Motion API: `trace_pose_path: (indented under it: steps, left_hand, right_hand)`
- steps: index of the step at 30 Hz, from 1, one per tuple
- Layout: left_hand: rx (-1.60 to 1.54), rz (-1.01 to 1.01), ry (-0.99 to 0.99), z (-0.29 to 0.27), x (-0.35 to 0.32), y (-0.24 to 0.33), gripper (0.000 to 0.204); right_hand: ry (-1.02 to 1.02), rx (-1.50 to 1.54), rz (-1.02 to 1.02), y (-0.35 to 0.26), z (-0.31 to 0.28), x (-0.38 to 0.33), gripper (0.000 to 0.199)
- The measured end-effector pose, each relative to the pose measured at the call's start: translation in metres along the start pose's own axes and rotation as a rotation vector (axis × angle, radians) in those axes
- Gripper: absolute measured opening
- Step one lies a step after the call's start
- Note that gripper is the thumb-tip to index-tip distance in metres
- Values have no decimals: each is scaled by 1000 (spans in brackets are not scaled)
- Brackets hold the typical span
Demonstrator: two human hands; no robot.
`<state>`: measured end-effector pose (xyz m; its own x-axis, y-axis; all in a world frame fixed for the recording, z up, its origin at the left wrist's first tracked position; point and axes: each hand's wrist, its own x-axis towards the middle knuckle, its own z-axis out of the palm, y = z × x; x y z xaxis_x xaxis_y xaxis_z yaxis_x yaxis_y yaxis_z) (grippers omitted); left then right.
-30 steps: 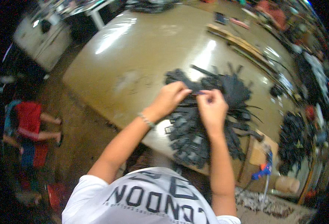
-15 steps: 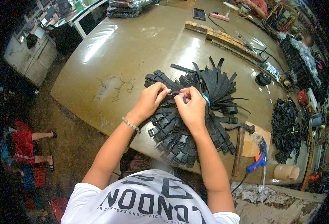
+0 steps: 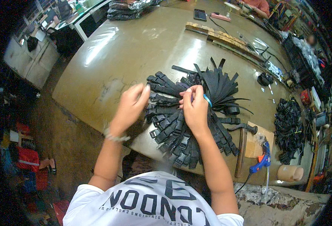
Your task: The person repeatedly picks up black webbing straps and plastic buckles from a pile on a table. They thread the strap ends through the buckles and pull them tight, then place the assembled units back on the table. The process is repeated continuously throughout the clip.
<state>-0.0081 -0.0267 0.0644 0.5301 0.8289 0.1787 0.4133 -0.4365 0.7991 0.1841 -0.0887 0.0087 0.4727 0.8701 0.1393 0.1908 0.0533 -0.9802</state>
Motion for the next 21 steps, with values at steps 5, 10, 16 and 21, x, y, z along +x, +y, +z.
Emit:
trace_pose_path:
  steps: [5,10,16,21]
  left_hand:
    - [120,-39,-585,-44,-22,9,31]
    - [272,171,-132,31,14,-42,36]
    - [310,39,-294,28,27,-32,39]
    - [176,-47,-294,28,23,-19,43]
  right_hand:
    - [-38,-270,-134,-6,3,-2,20]
    - [-39,-284,-122,-5,4,-4,18]
    - [-26,-86,-67,-3,1,-5,17]
    - [-103,-268,-150,-4,-1,-5,20]
